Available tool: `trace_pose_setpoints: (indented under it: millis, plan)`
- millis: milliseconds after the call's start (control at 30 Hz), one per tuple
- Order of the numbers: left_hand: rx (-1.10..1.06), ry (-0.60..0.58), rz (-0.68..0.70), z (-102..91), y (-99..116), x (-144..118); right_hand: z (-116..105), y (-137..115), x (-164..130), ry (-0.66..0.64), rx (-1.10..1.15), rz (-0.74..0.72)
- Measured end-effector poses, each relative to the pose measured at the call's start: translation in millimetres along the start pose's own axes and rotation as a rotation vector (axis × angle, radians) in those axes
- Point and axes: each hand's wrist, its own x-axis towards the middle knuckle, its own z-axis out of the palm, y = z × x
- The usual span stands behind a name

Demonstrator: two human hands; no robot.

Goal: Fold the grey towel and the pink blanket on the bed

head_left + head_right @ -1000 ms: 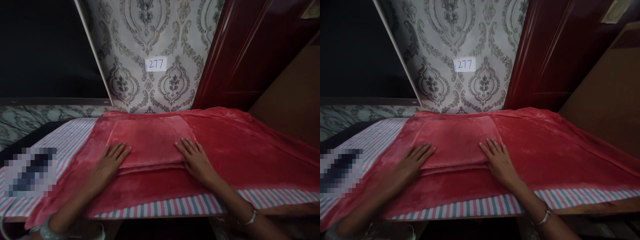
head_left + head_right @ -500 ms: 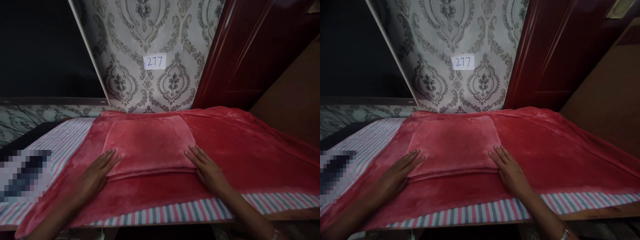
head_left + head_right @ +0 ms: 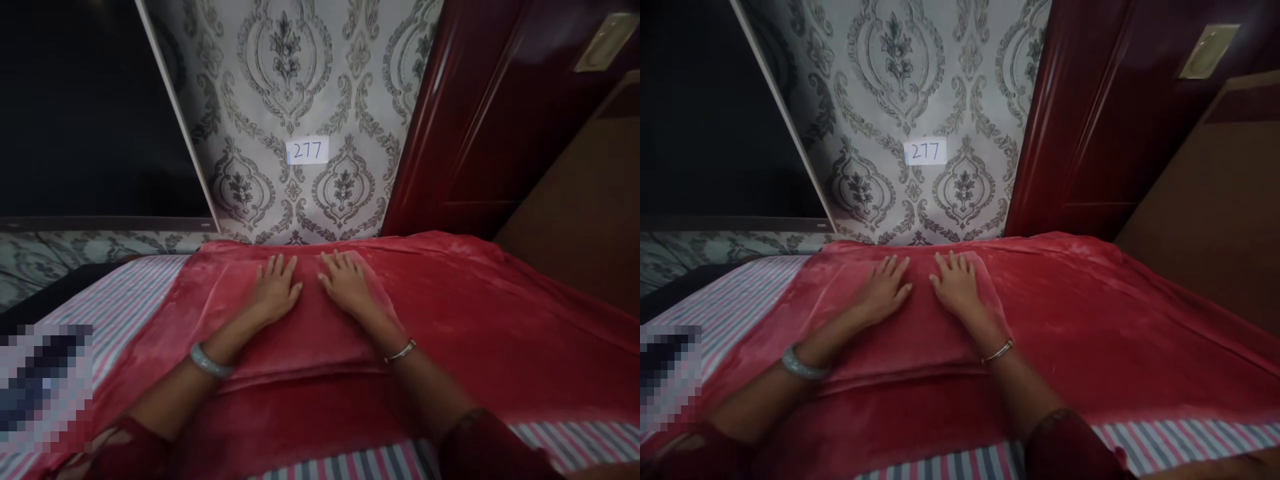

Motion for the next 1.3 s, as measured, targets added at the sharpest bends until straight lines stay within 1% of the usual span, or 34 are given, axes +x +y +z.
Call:
trace_pose_setpoints:
  millis: [67, 133, 200, 267, 367, 433, 667, 733, 800, 867, 933, 1000, 1067, 1100, 1167, 1233, 1300]
  plan:
    - [0.076, -0.005, -0.015, 19.1, 1, 0, 17, -1, -2, -0.037, -0.007, 0.027]
    - [0.116, 0.0, -0.006, 36.5, -1, -6, 31, 1, -7, -0.058, -0.026, 0.043]
    - [0.132, 0.012, 0.001, 47.0, -4, -10, 38, 3, -11, -0.067, -0.043, 0.052]
    - [0.136, -0.008, -0.001, 50.2, -6, -10, 40, 3, -11, -0.08, -0.049, 0.049]
    - [0.132, -0.074, 0.004, 48.6, -7, -5, 39, 3, -7, -0.103, -0.042, 0.043]
    - [0.116, -0.097, 0.009, 47.7, -8, -2, 38, 3, -5, -0.114, -0.035, 0.036]
    - [0.079, -0.069, 0.009, 46.7, -7, -3, 36, 1, -4, -0.13, -0.014, 0.038]
    - [0.077, -0.065, 0.001, 43.5, -5, -2, 30, 0, -3, -0.14, -0.009, 0.048]
    - [0.049, -0.088, -0.01, 37.5, -6, -1, 19, -1, -5, -0.178, 0.009, 0.042]
    - [-0.008, -0.11, -0.008, 27.5, -11, -1, 5, -3, -14, -0.224, 0.041, 0.024]
    - [-0.037, -0.112, -0.001, 14.4, -20, -8, -9, -8, -31, -0.241, 0.081, -0.022]
    - [0.004, -0.068, -0.011, 1.8, -33, -23, -17, -15, -54, -0.22, 0.115, -0.11]
    - [0.082, -0.013, -0.04, -4.7, -47, -42, -16, -21, -77, -0.208, 0.141, -0.227]
    - [0.115, 0.008, -0.056, -4.5, -54, -52, -12, -23, -87, -0.209, 0.149, -0.272]
    - [0.144, 0.021, -0.087, 2.9, -65, -69, -1, -25, -102, -0.214, 0.155, -0.319]
    - [0.138, 0.022, -0.101, 16.2, -73, -78, 11, -26, -110, -0.208, 0.154, -0.319]
    - [0.13, 0.041, -0.097, 29.4, -77, -82, 20, -25, -112, -0.19, 0.15, -0.314]
